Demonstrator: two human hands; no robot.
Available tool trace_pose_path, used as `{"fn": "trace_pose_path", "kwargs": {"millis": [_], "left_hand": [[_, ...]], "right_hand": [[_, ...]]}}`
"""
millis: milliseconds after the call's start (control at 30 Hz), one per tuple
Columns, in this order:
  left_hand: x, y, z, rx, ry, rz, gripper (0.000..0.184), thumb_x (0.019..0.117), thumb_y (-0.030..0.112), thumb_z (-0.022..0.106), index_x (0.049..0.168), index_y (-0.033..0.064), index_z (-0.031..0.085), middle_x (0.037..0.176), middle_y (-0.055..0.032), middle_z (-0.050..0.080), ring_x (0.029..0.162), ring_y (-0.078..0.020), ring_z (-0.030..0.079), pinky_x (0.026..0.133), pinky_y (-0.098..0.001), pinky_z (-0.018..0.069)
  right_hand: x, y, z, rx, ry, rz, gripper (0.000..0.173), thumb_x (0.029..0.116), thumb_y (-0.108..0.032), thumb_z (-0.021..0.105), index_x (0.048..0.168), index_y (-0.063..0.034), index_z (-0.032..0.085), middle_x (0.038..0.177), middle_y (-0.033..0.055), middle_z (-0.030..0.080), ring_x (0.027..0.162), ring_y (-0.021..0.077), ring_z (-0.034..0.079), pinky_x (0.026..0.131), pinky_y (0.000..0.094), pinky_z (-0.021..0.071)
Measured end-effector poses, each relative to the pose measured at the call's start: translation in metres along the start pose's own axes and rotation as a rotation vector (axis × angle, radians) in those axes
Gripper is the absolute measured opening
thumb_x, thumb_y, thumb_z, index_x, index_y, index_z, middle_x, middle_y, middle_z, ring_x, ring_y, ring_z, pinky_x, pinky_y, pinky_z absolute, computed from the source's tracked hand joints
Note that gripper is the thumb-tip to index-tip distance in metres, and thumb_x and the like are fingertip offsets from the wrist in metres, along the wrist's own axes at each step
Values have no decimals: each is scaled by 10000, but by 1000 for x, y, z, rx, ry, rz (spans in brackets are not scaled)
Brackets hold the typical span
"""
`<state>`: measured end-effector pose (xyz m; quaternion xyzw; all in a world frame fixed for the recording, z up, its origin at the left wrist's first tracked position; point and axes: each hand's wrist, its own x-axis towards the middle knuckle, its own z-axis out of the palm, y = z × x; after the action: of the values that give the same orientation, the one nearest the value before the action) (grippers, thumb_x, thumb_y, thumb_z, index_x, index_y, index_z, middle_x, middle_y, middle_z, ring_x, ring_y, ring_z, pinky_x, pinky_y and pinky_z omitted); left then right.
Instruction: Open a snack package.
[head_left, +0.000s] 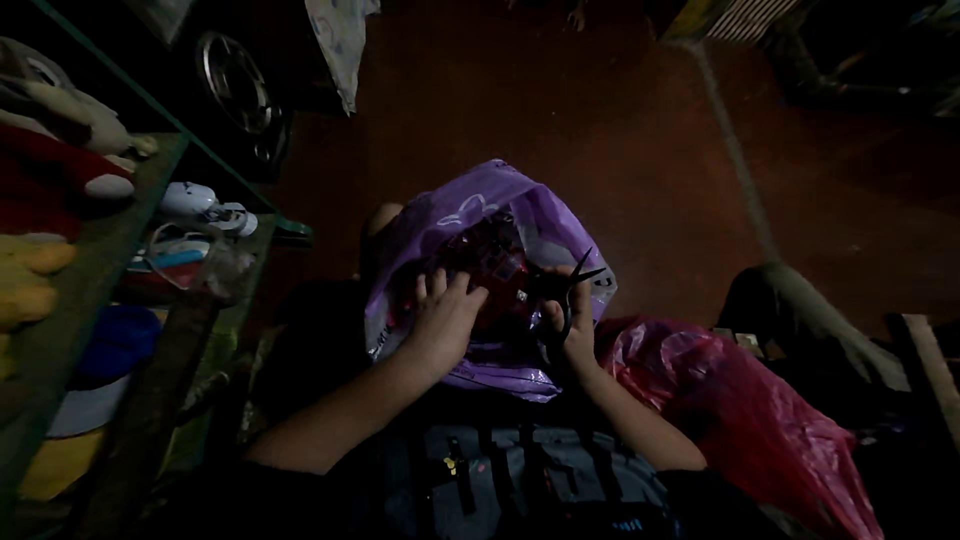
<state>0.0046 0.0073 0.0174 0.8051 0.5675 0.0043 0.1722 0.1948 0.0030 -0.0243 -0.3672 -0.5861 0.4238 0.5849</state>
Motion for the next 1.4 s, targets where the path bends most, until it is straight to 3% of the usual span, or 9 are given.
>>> {"fn": "trace_pose_path", "kwargs": {"millis": [333,467,633,800,900,1033,1233,1300,1400], "left_hand": [[3,1,-1,16,-169,-16,537,859,33,754,1365,162,629,1319,-212,599,1286,-496,482,1082,-761,259],[5,-3,1,-41,-153,-37,366,938,130,690,1303,154,672,1249,-190,629,1238,-452,524,1061,-722,308],[-1,-9,10,-232,323,61,175,962,76,629,1071,112,761,1161,-175,656,1167,-417,567,999,-628,422],[-1,-9,14,-219,883,271,165,913,51,662,983,137,783,1038,-85,701,1080,-285,618,965,-406,477],[-4,-7,15,-248,966,333,147,969,134,646,1050,166,763,1089,-67,691,1129,-246,614,1014,-408,468],[-7,-12,17,-472,1054,283,295,1026,328,620,1232,118,649,1278,-96,594,1302,-212,514,1132,-396,401],[-12,-15,16,-732,1052,294,202,1050,289,577,1029,90,600,996,1,567,957,-27,570,846,-180,506],[-11,-14,20,-833,987,257,222,1031,228,591,1122,26,588,1068,-28,603,985,-24,600,857,-200,534],[-5,-14,22,-894,984,253,327,1017,338,633,1207,95,526,1195,-5,558,1131,-52,552,963,-254,496]], "right_hand": [[0,5,-3,8,57,-68,406,972,-477,635,1273,-225,530,1104,-74,675,1029,73,659,909,296,566],[1,5,-2,14,55,-87,387,977,-415,653,1278,-209,523,1114,-68,678,1027,65,659,910,283,565],[2,3,2,64,69,-69,428,882,-206,789,1229,-212,538,1076,-50,687,953,78,678,836,281,593],[-1,5,-1,-286,11,-186,453,822,-192,823,1233,-149,637,1257,26,656,1218,125,597,1030,348,518],[-4,6,-2,-267,42,-232,246,854,-152,777,1083,-118,694,1055,1,701,1039,83,655,913,292,568],[0,-6,-7,-34,246,-303,249,910,-242,760,1130,-321,675,1061,-177,696,941,-29,659,825,183,571],[4,-8,-17,-46,303,-615,321,966,-196,686,1243,-349,629,1147,-118,698,1017,56,677,891,267,578],[4,-10,-14,45,327,-547,340,951,-152,701,1223,-349,646,1122,-118,708,988,44,682,867,254,582],[8,-17,-9,286,400,-290,251,905,-145,746,1101,-265,642,961,-73,712,835,50,690,743,252,601]]}}
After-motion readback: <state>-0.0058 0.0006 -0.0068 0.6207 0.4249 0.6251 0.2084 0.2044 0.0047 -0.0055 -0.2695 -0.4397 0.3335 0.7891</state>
